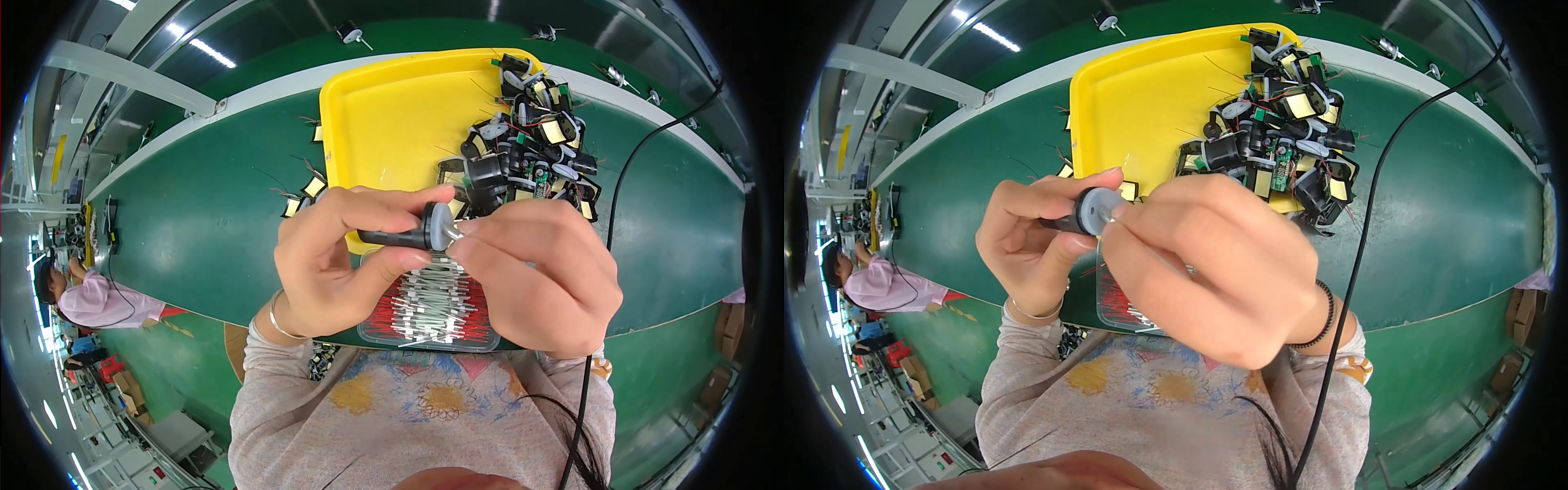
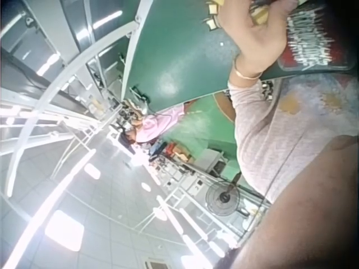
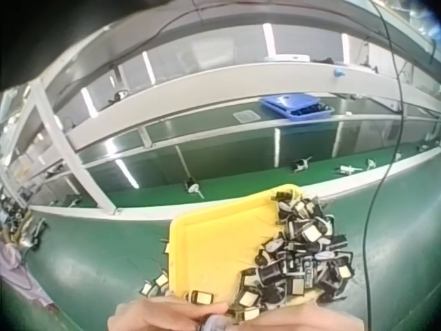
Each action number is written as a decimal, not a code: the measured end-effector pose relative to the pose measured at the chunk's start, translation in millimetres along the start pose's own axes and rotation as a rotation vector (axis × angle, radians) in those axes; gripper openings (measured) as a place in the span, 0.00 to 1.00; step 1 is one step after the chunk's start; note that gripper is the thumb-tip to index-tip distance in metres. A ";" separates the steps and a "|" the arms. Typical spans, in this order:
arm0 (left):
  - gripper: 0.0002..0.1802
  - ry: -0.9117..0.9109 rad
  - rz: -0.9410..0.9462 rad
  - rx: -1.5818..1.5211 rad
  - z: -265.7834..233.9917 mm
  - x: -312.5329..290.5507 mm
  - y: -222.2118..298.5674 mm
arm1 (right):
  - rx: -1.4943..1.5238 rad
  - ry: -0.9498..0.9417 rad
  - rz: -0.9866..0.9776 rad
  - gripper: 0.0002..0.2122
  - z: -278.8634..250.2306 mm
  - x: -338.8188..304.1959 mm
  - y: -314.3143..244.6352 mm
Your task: The person assembles electronic components with connector wires using a handheld insertion tool.
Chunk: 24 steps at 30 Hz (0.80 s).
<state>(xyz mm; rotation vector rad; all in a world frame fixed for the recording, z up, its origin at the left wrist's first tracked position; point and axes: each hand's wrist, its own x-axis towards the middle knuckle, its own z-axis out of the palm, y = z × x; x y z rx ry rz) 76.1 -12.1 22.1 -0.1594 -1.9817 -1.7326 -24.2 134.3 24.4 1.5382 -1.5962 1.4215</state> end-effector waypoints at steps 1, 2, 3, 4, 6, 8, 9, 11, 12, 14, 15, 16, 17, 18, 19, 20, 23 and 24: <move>0.11 0.021 -0.013 0.028 0.3 0.6 1.3 | 0.000 -0.001 0.000 0.13 0.7 -0.7 1.9; 0.11 0.021 -0.014 0.028 -1.4 1.6 2.2 | 0.055 -0.002 0.017 0.13 0.8 -1.1 5.5; 0.11 -0.026 -0.017 0.040 -4.1 2.3 2.8 | 0.109 -0.004 0.033 0.13 0.1 -1.6 8.2; 0.11 -0.073 -0.019 0.053 -6.2 3.1 3.0 | 0.108 -0.005 0.031 0.13 -1.6 -1.0 9.6; 0.11 -0.095 -0.041 -0.003 -8.7 4.4 2.8 | 0.253 -0.073 0.125 0.12 -4.1 1.3 11.1; 0.11 -0.114 -0.065 -0.058 -9.8 4.3 1.9 | 0.288 -0.049 0.147 0.11 0.2 -0.9 11.3; 0.11 -0.107 -0.073 -0.088 -9.9 4.4 0.9 | 0.320 -0.023 0.168 0.11 2.6 -1.6 11.7; 0.11 -0.097 -0.080 -0.118 -8.5 4.7 1.4 | 0.279 -0.006 0.162 0.11 5.6 -3.0 9.5; 0.13 -0.078 -0.075 -0.027 -6.5 3.9 4.5 | 0.233 0.018 0.157 0.11 5.8 -3.7 7.8; 0.16 -0.058 -0.071 0.063 -6.0 3.5 5.4 | 0.223 0.011 0.166 0.11 5.5 -3.3 8.0; 0.15 -0.087 -0.019 0.149 -7.6 4.0 3.0 | 0.214 0.005 0.176 0.10 5.9 -3.1 8.8; 0.15 -0.116 0.033 0.235 -8.9 4.8 1.2 | 0.214 0.004 0.175 0.10 7.4 -4.1 11.9; 0.15 -0.115 0.034 0.234 -8.7 5.6 0.4 | 0.282 0.006 0.218 0.09 10.0 -6.1 17.4; 0.15 -0.090 0.021 0.251 -7.2 7.5 -0.2 | 0.347 0.008 0.259 0.09 11.4 -6.1 23.0; 0.14 -0.063 0.007 0.267 -5.7 9.7 -1.1 | 0.344 0.006 0.255 0.09 12.2 -4.5 28.1; 0.13 -0.049 -0.009 0.269 -4.8 12.8 -4.6 | 0.303 -0.004 0.247 0.08 12.8 -2.7 33.0; 0.12 -0.088 0.048 0.372 -10.0 16.9 -9.9 | 0.118 -0.087 0.215 0.07 6.0 3.4 32.8; 0.11 -0.087 0.043 0.404 -9.4 16.9 -8.0 | -0.036 -0.108 0.146 0.08 5.2 4.3 32.6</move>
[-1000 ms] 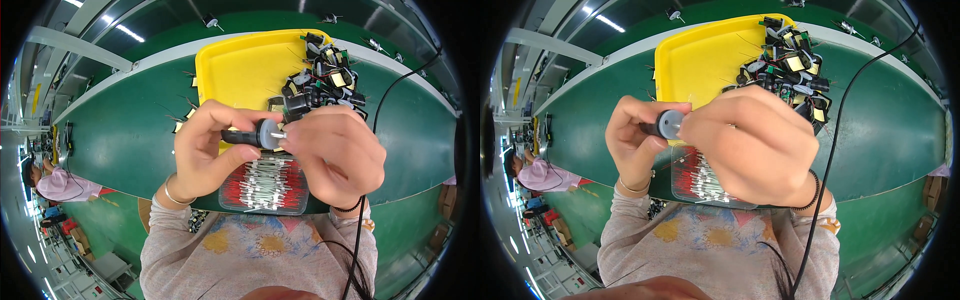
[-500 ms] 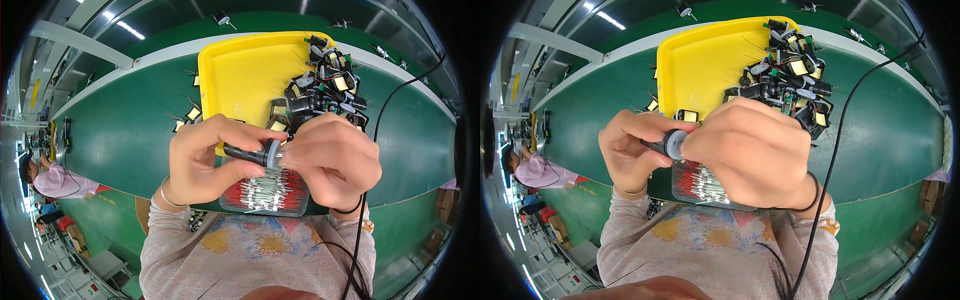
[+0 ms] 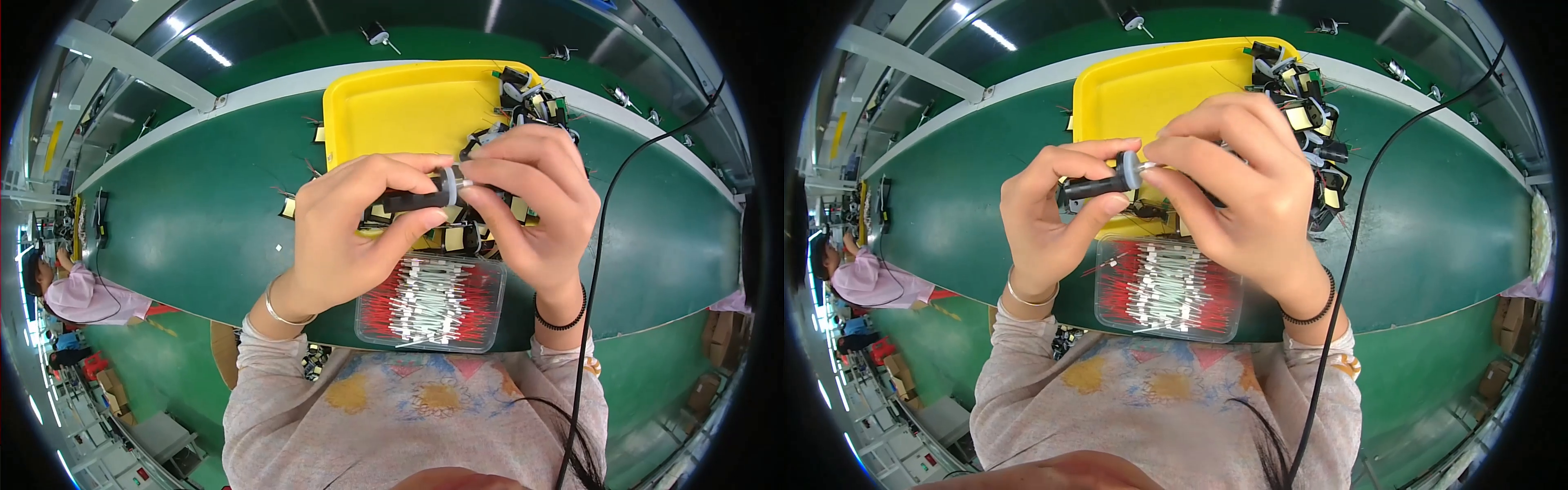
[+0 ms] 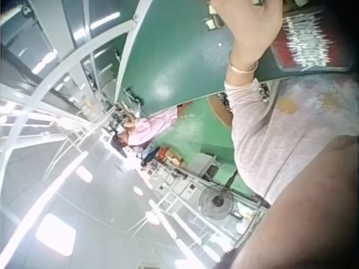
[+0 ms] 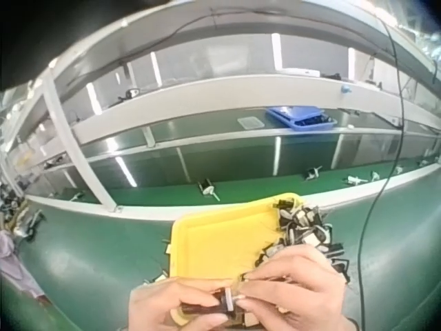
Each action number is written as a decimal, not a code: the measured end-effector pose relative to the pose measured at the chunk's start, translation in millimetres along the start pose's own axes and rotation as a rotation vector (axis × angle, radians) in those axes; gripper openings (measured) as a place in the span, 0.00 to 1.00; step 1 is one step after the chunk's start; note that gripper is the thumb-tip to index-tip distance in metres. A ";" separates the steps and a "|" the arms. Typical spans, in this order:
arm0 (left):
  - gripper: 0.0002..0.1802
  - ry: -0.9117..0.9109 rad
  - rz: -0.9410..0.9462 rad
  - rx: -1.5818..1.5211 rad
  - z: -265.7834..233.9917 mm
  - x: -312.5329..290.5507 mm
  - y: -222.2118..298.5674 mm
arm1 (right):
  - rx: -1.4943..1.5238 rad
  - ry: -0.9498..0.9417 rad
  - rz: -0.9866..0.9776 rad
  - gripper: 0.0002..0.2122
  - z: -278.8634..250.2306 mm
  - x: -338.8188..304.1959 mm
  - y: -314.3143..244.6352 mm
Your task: The person assembles electronic components with connector wires using a handheld insertion tool.
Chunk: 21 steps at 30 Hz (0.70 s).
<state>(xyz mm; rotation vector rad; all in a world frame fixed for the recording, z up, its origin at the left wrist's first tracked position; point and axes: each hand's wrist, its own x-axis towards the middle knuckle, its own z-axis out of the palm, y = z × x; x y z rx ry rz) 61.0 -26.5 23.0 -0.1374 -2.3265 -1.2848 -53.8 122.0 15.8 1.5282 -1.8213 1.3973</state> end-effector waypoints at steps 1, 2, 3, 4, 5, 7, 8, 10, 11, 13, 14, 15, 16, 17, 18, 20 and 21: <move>0.11 0.005 0.001 -0.004 0.0 -0.5 -0.3 | -0.158 -0.008 -0.062 0.08 -0.3 0.3 0.0; 0.10 0.014 0.011 -0.009 -0.1 -1.3 -0.8 | -0.226 -0.017 -0.111 0.09 1.6 -1.2 1.4; 0.10 0.020 0.022 -0.017 -0.5 -1.5 -1.6 | -0.231 -0.020 -0.114 0.09 2.5 -1.7 0.6; 0.10 0.023 0.025 -0.021 -0.9 -2.1 -2.0 | -0.284 -0.058 -0.121 0.09 3.4 -2.2 -1.1; 0.11 0.027 0.044 -0.021 -1.3 -3.3 -2.1 | -0.337 -0.095 -0.129 0.09 4.1 -2.8 -1.9; 0.11 0.032 0.061 -0.020 -1.6 -6.2 -0.3 | -0.333 -0.112 -0.160 0.10 6.6 -5.2 -3.6; 0.10 0.072 0.065 -0.034 0.0 -7.6 0.8 | -0.314 -0.105 -0.156 0.10 9.2 -7.9 -6.5; 0.10 0.116 0.070 -0.046 1.5 -9.1 1.3 | -0.301 -0.090 -0.157 0.11 12.8 -9.7 -12.0; 0.10 0.136 0.161 0.044 1.9 -9.4 1.1 | -0.300 -0.091 -0.159 0.11 13.5 -8.7 -12.8; 0.09 0.153 0.252 0.132 0.6 -8.6 1.2 | -0.278 -0.072 -0.145 0.10 13.6 -7.8 -13.3; 0.09 0.096 0.175 0.062 -2.6 -7.0 1.7 | -0.278 -0.073 -0.145 0.10 13.3 -8.1 -12.7; 0.09 0.040 0.099 -0.006 -4.8 -5.6 1.7 | -0.212 -0.096 -0.119 0.09 12.8 -8.5 -11.6; 0.09 0.041 0.099 -0.007 -5.4 -4.9 0.9 | -0.145 -0.120 -0.092 0.08 12.5 -8.6 -11.1; 0.09 0.027 0.056 -0.109 -5.7 -4.2 -0.1 | -0.146 -0.120 -0.093 0.08 12.3 -8.1 -11.4; 0.09 0.016 0.012 -0.209 -6.8 -4.2 -1.5 | -0.139 -0.118 -0.079 0.08 12.8 -7.3 -12.4; 0.08 0.059 0.013 -0.172 -1.2 -2.4 -8.8 | -0.129 -0.116 -0.067 0.09 12.7 -5.5 -11.9; 0.07 0.098 0.015 -0.139 1.5 -1.2 -13.3 | -0.181 -0.212 -0.040 0.08 9.6 -4.9 -9.0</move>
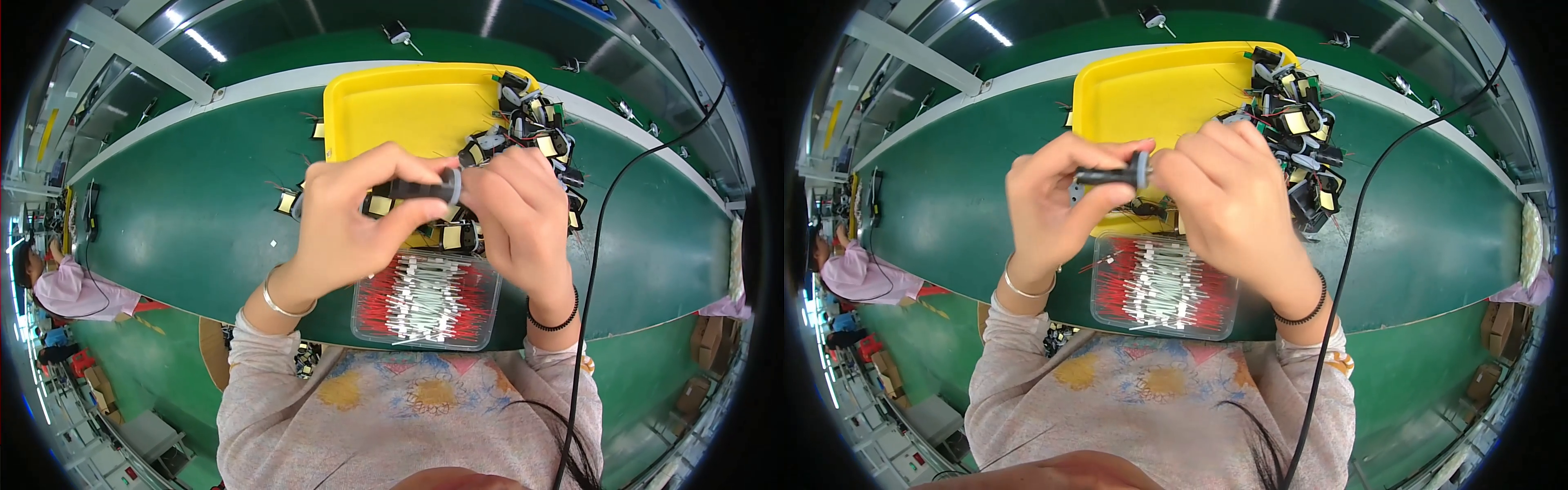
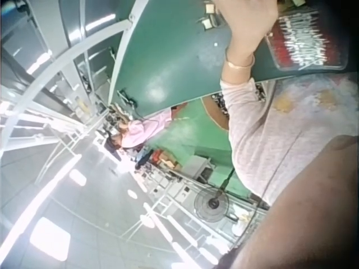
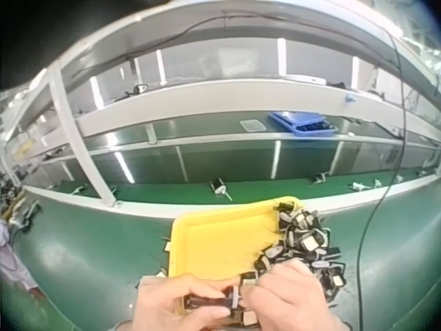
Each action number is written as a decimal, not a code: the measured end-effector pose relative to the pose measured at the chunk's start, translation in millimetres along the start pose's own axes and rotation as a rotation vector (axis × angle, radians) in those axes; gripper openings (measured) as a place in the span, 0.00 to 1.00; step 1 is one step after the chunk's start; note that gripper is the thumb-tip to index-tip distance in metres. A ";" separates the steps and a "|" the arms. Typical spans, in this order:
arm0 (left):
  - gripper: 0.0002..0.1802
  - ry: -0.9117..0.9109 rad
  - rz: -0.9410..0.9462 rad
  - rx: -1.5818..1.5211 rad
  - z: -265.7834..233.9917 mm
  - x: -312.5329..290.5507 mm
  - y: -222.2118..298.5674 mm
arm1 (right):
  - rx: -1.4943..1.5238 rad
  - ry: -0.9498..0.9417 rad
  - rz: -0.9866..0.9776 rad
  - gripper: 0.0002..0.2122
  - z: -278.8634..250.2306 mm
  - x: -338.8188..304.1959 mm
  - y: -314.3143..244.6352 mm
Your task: The person assembles electronic components with connector wires using a handheld insertion tool.
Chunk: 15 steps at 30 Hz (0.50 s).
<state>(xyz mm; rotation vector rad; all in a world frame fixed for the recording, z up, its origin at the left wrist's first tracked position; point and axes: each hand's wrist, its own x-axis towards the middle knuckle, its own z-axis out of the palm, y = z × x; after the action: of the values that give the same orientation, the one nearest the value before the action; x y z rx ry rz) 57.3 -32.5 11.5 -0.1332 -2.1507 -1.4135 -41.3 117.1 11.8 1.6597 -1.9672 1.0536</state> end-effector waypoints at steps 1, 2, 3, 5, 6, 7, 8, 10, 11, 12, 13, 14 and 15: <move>0.06 -0.068 -0.107 -0.036 -1.7 1.3 -4.8 | -0.047 -0.099 0.023 0.08 -2.0 0.0 3.8; 0.06 -0.066 -0.108 -0.037 -1.8 2.2 -10.4 | -0.047 -0.101 0.021 0.08 -2.4 0.8 8.6; 0.06 -0.063 -0.213 -0.258 -1.1 4.0 -15.3 | 0.061 -0.059 0.083 0.08 -3.2 2.1 14.1; 0.05 -0.034 -0.367 -0.637 0.7 7.6 -15.3 | 0.349 0.111 0.310 0.08 -7.9 3.1 16.4; 0.05 -0.036 -0.367 -0.638 -0.1 8.1 -15.4 | 0.530 0.241 0.477 0.09 -11.0 4.2 15.6; 0.05 -0.003 -0.393 -0.719 -1.1 8.4 -15.6 | 0.592 0.286 0.459 0.09 -12.5 7.5 19.1; 0.05 0.029 -0.418 -0.801 -1.8 8.3 -15.3 | 0.590 0.287 0.460 0.09 -10.0 9.0 15.7; 0.05 0.027 -0.417 -0.802 -3.5 6.8 -16.2 | 0.844 0.204 0.531 0.09 5.5 15.2 7.1; 0.05 0.025 -0.416 -0.805 -4.1 5.8 -16.0 | 0.835 0.225 0.452 0.08 15.2 16.6 9.2; 0.05 0.028 -0.419 -0.809 -4.5 3.9 -13.8 | 0.838 0.221 0.453 0.08 15.7 18.0 6.7; 0.05 0.033 -0.421 -0.809 -3.9 2.5 -11.5 | 0.846 0.221 0.471 0.06 15.2 19.1 4.3; 0.06 0.050 -0.400 -0.784 -2.3 1.5 -9.4 | 0.855 0.220 0.489 0.05 15.1 19.8 2.7; 0.06 0.065 -0.377 -0.760 -0.6 1.3 -7.5 | 0.892 0.251 0.472 0.04 14.7 19.9 2.1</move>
<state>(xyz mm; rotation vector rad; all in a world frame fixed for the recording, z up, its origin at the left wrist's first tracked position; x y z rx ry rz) 53.7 -36.6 6.2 0.0438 -1.5286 -2.3598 -45.4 92.8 15.1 1.2867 -1.8612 2.4458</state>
